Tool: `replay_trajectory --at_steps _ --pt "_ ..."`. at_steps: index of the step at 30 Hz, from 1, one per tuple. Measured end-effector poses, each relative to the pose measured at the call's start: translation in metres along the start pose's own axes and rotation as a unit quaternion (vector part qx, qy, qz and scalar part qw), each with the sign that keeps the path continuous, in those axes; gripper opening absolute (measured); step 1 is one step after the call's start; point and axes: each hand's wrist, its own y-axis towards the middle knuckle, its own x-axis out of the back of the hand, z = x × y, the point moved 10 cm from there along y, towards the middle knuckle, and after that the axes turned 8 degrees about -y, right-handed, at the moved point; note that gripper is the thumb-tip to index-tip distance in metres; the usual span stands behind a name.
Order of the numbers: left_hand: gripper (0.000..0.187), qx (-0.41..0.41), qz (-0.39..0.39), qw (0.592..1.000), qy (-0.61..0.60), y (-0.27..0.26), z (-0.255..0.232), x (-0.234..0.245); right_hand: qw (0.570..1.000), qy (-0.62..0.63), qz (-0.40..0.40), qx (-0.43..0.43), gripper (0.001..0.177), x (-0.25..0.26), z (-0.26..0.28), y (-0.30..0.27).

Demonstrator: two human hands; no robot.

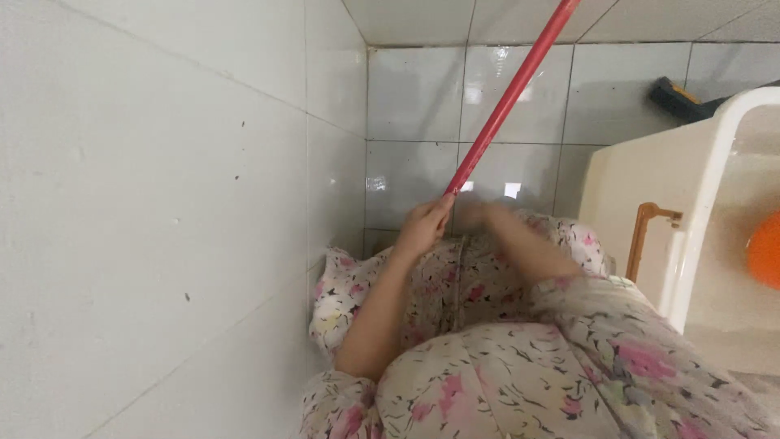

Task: The recorder is using a long-handled brush and a water hose to scrub and rinse the tiled walls of a bathroom.

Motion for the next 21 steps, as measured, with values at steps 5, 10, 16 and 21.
replay_trajectory --at_steps 5,10,16,21 --pt "0.055 -0.086 0.048 0.995 -0.033 0.001 -0.014 -0.006 0.979 -0.182 0.093 -0.024 0.035 -0.035 0.023 -0.103" --pt "0.053 -0.019 0.085 0.991 -0.104 0.008 0.003 -0.014 0.914 -0.366 0.169 -0.048 0.031 0.044 0.031 -0.15" --pt "0.055 -0.023 0.061 0.996 -0.054 -0.011 -0.015 -0.007 0.919 -0.373 -0.113 0.067 0.031 0.128 0.1 -0.127" --pt "0.056 -0.03 0.073 0.992 -0.094 0.0 -0.014 -0.008 0.897 -0.395 -0.19 0.053 0.049 0.146 0.14 -0.12"
